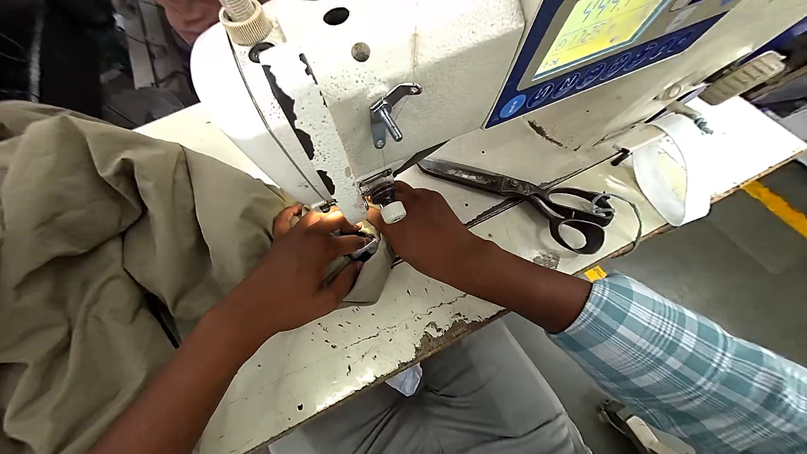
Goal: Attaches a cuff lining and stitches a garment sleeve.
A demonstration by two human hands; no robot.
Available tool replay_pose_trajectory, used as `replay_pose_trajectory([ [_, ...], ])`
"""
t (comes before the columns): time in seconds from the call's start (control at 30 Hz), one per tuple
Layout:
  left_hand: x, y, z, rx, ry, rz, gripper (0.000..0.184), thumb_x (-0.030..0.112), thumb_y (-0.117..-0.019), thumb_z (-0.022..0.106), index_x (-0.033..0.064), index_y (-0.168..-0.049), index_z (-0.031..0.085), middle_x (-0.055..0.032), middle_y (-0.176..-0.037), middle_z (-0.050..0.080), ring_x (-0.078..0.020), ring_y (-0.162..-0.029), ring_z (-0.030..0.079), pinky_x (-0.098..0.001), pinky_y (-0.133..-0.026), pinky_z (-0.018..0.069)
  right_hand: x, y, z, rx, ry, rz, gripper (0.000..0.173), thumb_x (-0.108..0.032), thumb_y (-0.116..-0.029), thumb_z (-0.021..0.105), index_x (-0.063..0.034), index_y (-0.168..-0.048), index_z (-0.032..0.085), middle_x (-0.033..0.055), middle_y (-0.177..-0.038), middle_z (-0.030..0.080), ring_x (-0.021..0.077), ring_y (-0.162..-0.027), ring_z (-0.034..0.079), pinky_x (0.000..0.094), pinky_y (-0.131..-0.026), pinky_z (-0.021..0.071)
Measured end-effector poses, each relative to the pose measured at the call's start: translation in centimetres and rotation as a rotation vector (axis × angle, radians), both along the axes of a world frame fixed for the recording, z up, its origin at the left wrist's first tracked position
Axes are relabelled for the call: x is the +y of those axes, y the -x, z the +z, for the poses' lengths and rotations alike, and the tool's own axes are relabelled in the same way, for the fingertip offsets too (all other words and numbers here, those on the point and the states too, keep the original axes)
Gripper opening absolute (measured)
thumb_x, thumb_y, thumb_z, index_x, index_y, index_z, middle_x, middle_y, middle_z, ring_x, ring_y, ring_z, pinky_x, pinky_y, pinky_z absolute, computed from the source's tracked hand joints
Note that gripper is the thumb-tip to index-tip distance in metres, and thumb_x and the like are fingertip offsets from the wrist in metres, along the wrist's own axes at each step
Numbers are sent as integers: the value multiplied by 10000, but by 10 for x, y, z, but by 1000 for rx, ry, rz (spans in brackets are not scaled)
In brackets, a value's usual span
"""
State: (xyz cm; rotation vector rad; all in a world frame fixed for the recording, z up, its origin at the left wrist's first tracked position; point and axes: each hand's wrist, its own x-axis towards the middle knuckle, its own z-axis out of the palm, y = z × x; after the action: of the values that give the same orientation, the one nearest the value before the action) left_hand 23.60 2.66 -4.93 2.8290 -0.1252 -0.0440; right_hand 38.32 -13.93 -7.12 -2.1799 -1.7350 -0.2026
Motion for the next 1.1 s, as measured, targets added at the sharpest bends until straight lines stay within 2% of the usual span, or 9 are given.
replay_pose_trajectory([
  [0.4, 0, -4, -5, -74, -95, 7, 401, 387, -983, 454, 252, -1217, 751, 26, -1130, 706, -215, -1104, 634, -672, -1047, 346, 8, -3, -2, 42, -38, -25, 124, -40, -955, 615, -5, -912, 726, 166, -950, 694, 329, -829, 685, 424, -616, 532],
  [0.5, -12, 1, 0, -91, -223, 19, 436, 363, -1003, 417, 225, -1266, 736, -8, -1246, 704, -290, -1154, 645, -725, -1072, 323, 6, -6, -5, 88, -51, -18, 107, 1, -920, 635, -4, -950, 738, 164, -998, 694, 331, -855, 678, 428, -629, 536],
  [0.63, -36, 25, 11, -387, -359, 11, 377, 296, -1042, 421, 177, -1131, 767, -24, -1191, 725, -258, -1191, 644, -614, -1062, 379, -17, -15, -15, 232, -260, 187, 273, 37, -862, 615, -105, -1044, 762, 67, -1130, 714, 260, -988, 667, 416, -805, 575],
  [0.73, -38, 32, 9, -341, -367, -8, 438, 455, -1065, 377, 225, -1125, 745, 44, -1141, 740, -208, -1161, 633, -525, -1015, 377, -36, -6, -11, 263, -256, 366, 361, -57, -829, 583, -134, -1140, 749, -16, -1171, 727, 171, -1025, 647, 343, -836, 543],
  [0.83, -13, 22, 17, -239, -424, 39, 670, 718, -989, 356, 213, -1167, 760, -6, -1136, 746, -315, -1165, 640, -638, -971, 414, -38, -12, -7, 239, -150, 369, 396, -120, -759, 656, -124, -1146, 737, -10, -999, 686, 175, -892, 608, 340, -706, 512],
  [0.9, -4, 19, 29, -196, -489, 76, 712, 770, -937, 419, 163, -1056, 773, -53, -1072, 744, -368, -1125, 632, -654, -958, 401, -41, -17, -7, 245, -68, 365, 479, -147, -745, 674, -155, -1221, 728, -24, -1017, 690, 168, -879, 596, 345, -687, 501],
  [0.97, -39, 18, 40, -285, -531, -13, 307, 403, -946, 680, 110, -892, 755, -86, -918, 724, -379, -964, 665, -625, -822, 465, -45, -15, -5, 302, 29, 354, 469, -194, -755, 733, -184, -1224, 731, -31, -1067, 692, 162, -905, 619, 359, -699, 529],
  [1.0, -69, 19, 40, -371, -560, -65, 112, 197, -940, 660, 130, -883, 730, -56, -903, 712, -315, -924, 671, -551, -807, 469, -46, -12, -3, 338, 79, 354, 430, -234, -753, 770, -183, -1179, 743, -20, -1067, 673, 170, -899, 609, 370, -686, 521],
  [1.1, -120, 26, 36, -487, -421, -157, 173, 136, -1015, 540, 221, -1089, 672, 18, -1107, 698, -197, -1084, 611, -442, -944, 384, -55, 1, -2, 437, 39, 456, 358, -346, -715, 846, -86, -941, 751, 66, -1013, 713, 215, -946, 672, 402, -767, 565],
])
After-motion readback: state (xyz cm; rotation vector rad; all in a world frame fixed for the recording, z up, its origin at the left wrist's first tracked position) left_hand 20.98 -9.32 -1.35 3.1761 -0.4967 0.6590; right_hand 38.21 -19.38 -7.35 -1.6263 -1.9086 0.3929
